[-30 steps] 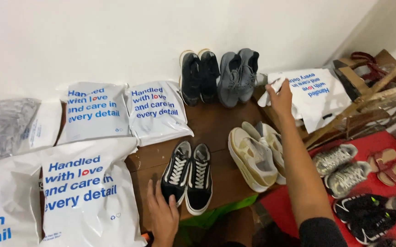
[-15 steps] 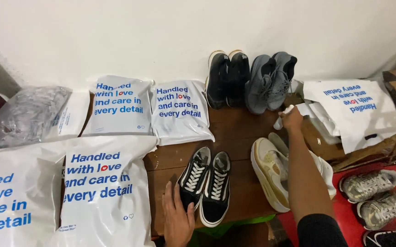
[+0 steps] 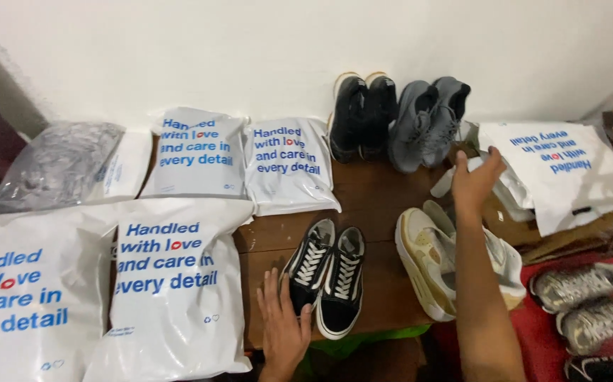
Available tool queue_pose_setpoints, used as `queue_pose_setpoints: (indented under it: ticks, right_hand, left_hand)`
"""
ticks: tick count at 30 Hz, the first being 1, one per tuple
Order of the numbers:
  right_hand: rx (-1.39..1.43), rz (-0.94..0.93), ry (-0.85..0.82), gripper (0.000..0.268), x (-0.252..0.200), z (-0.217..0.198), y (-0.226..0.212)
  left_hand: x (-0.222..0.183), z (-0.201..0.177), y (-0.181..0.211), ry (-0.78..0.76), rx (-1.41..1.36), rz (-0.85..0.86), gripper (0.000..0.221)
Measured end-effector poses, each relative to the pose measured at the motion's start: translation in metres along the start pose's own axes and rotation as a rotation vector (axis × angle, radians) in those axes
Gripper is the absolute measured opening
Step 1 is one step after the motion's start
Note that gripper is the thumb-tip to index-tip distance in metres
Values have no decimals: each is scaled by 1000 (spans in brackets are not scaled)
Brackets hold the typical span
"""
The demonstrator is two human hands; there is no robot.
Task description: Packaging various pairs of shoes into white plastic shipping bags on a wooden workbench.
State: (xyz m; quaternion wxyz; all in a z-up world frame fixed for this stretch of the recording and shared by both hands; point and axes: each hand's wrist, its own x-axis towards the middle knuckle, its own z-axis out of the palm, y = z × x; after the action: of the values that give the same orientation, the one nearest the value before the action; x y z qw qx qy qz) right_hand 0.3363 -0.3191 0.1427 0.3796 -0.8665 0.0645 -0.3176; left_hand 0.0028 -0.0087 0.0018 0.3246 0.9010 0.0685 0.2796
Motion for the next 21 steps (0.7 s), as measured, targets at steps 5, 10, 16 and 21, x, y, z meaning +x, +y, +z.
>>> queue_pose_setpoints:
  ticks: [5,10,16,21]
  right_hand:
    - [137,-427,138,41,-113,-8,-47]
    - [214,-51,-381,45,-244,-7,-74]
    - [246,133,-354,49,-295,23,6]
    - [234,126,-327,42,-300,15,-2]
  left_hand:
    - [3,-20,8,-28,-140,-3,62]
    - [-14,-53,27,-63,-420,176,54]
    - [36,-135,2,243,-392,256,36]
    - [171,-198,-106,173,-56,106,14]
